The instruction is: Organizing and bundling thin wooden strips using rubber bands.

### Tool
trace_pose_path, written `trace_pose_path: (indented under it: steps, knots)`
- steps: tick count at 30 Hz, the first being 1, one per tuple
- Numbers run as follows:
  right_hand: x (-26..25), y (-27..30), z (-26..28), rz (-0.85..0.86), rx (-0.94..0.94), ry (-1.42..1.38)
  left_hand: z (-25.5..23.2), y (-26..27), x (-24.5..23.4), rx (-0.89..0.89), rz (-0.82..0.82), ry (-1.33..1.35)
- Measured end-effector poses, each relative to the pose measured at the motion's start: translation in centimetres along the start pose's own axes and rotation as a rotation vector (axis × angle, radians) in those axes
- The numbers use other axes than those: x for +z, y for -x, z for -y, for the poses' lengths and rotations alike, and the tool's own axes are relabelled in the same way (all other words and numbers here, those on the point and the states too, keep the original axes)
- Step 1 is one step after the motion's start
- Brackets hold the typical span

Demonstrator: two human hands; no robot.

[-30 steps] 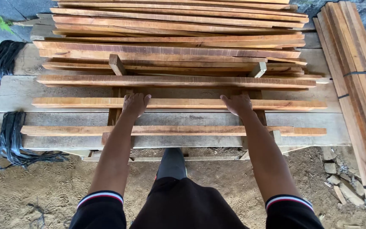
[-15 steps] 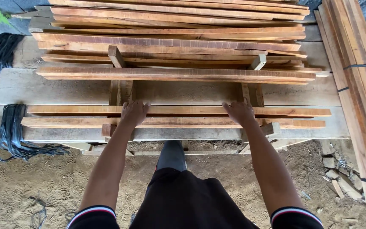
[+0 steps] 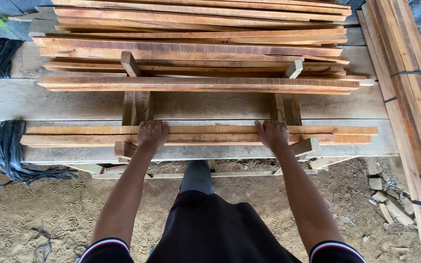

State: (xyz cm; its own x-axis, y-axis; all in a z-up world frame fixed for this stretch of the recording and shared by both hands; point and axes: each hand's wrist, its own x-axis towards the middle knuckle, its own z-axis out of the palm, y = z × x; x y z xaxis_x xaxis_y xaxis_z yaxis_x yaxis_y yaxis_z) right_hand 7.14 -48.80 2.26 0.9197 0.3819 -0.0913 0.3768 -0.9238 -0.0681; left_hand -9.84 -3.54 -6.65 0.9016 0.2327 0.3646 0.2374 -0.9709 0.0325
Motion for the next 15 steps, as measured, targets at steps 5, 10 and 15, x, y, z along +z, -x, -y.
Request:
trace_pose_path:
  steps: [5,10,15]
  knots:
    - [0.1,0.8,9.0,-0.121,-0.082,0.0,-8.1,-2.2,-2.9,0.2,0.244,-0.044]
    - [3.6,-0.4,15.1,-0.475,-0.318,-0.025,-15.9,-4.3,-0.7,0.122,0.571,0.095]
    - [3.9,-1.0,15.2,-0.455,-0.347,-0.073,-17.0,-4.8,-5.6,0.1,0.38,0.21]
